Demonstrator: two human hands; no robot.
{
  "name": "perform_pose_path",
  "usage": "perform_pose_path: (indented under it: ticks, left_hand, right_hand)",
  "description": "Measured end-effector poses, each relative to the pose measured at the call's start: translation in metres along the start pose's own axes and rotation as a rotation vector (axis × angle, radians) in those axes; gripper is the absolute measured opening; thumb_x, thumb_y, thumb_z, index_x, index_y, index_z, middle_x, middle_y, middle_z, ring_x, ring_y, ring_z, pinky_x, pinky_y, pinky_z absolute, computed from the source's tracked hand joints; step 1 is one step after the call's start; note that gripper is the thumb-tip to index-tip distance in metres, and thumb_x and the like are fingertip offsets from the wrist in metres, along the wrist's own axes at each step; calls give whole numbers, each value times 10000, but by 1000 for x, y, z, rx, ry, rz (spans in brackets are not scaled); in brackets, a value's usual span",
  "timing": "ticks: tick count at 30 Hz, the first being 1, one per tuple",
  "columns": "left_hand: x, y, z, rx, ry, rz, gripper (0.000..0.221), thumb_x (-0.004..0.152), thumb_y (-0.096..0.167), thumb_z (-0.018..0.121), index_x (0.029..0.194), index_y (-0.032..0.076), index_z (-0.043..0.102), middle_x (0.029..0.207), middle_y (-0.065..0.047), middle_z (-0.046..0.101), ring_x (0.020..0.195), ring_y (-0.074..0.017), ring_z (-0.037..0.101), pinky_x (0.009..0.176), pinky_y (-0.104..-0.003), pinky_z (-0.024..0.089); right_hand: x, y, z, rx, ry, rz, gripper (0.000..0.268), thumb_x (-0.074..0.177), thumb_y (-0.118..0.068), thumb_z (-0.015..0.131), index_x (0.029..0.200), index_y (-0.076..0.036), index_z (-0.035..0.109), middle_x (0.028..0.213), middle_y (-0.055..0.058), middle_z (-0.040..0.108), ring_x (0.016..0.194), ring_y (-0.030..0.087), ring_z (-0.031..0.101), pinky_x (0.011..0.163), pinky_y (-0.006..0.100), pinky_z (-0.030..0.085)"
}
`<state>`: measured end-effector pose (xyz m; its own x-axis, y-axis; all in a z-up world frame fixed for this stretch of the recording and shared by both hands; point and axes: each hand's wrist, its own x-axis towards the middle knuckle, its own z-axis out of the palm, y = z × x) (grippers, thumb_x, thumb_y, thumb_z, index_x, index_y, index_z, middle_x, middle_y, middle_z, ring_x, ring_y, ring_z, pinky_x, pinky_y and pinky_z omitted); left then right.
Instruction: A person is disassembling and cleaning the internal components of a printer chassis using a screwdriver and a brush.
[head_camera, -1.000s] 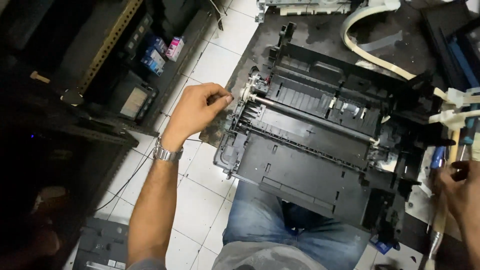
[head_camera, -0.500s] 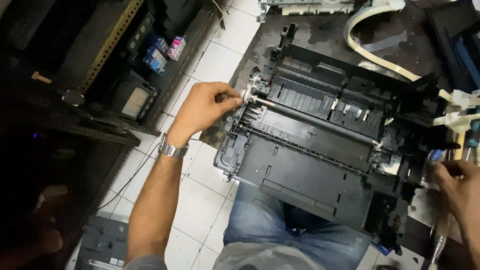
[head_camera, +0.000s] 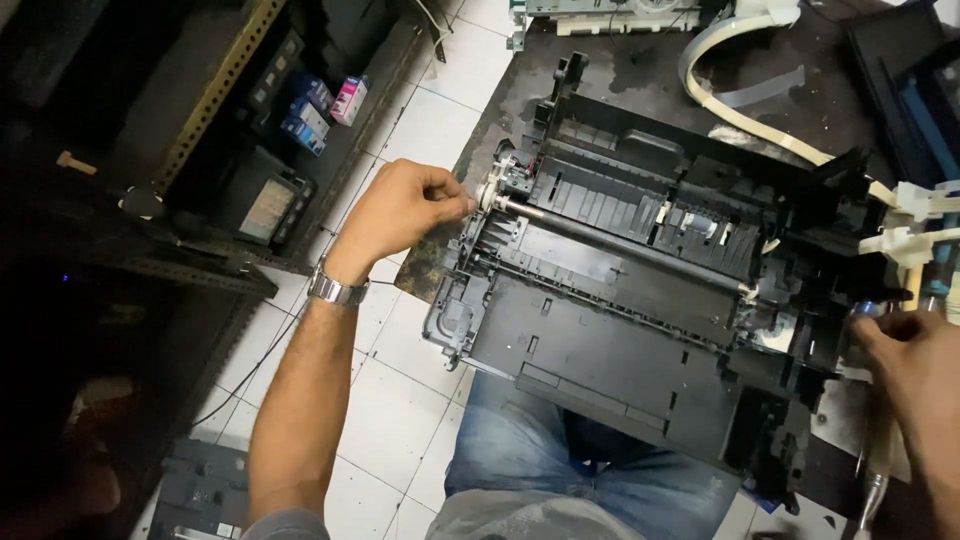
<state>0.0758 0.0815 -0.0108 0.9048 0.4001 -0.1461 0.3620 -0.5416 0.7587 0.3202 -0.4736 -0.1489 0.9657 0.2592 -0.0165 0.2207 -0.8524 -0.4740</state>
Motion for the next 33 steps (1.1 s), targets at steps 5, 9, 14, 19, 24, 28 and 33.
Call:
perform_pose_path:
  ticks: [5, 9, 14, 19, 24, 28, 33]
  left_hand:
    - [4, -5, 1, -1, -11, 13, 148, 821, 227, 804, 861, 88, 835, 624, 0, 720, 471, -79, 500, 483, -233, 373]
    - [6, -6, 0, 19, -16, 25, 161, 797, 230, 802, 828, 75, 827, 607, 5, 701, 467, -77, 481, 480, -232, 380]
    - [5, -12, -1, -16, -41, 84, 198, 788, 205, 774, 857, 22, 805, 627, -11, 700, 518, -104, 524, 527, -249, 437]
    - [1, 0, -2, 56, -84, -22, 224, 875, 193, 729, 1001, 24, 806, 644, -48, 641, 535, -148, 433, 521, -294, 361]
    - [-3, 24, 3, 106, -43, -126, 226, 887, 209, 759, 957, -2, 803, 630, -73, 617, 547, -160, 431, 524, -292, 347]
    - [-5, 26, 5, 82, -20, -202, 177, 920, 183, 782, 980, 20, 817, 653, -65, 637, 542, -137, 410, 510, -282, 314]
    - [-6, 30, 8, 29, -18, -201, 158, 934, 139, 767, 991, -2, 808, 678, -72, 651, 535, -125, 391, 495, -269, 283]
  right_hand:
    - [11, 19, 9, -15, 52, -34, 289, 1111, -83, 762, 1031, 184, 686, 784, 239, 624, 605, 285, 538, 537, 365, 441]
    - [27, 67, 17, 123, 24, 26, 330, 1201, -74, 727, 1213, 233, 609, 926, 340, 615, 706, 404, 609, 543, 455, 509]
    - [70, 138, 14, 307, 18, 11, 340, 1212, -142, 685, 1058, 128, 546, 906, 223, 542, 698, 293, 528, 583, 383, 449]
    - [-32, -90, -71, -61, -32, 262, 316, 1000, -219, 760, 980, 96, 764, 657, 180, 676, 463, 283, 608, 500, 367, 463]
    - [-41, -120, -88, -116, -27, 254, 325, 966, -245, 745, 977, 79, 759, 641, 185, 672, 446, 295, 568, 489, 397, 455]
    - [-35, -116, -91, 52, -104, 310, 250, 1023, -164, 668, 1004, 62, 774, 657, 161, 675, 487, 230, 576, 494, 354, 449]
    - [-41, -121, -96, -9, -70, 315, 202, 964, -141, 720, 1054, 35, 764, 734, 163, 711, 512, 257, 616, 525, 381, 479]
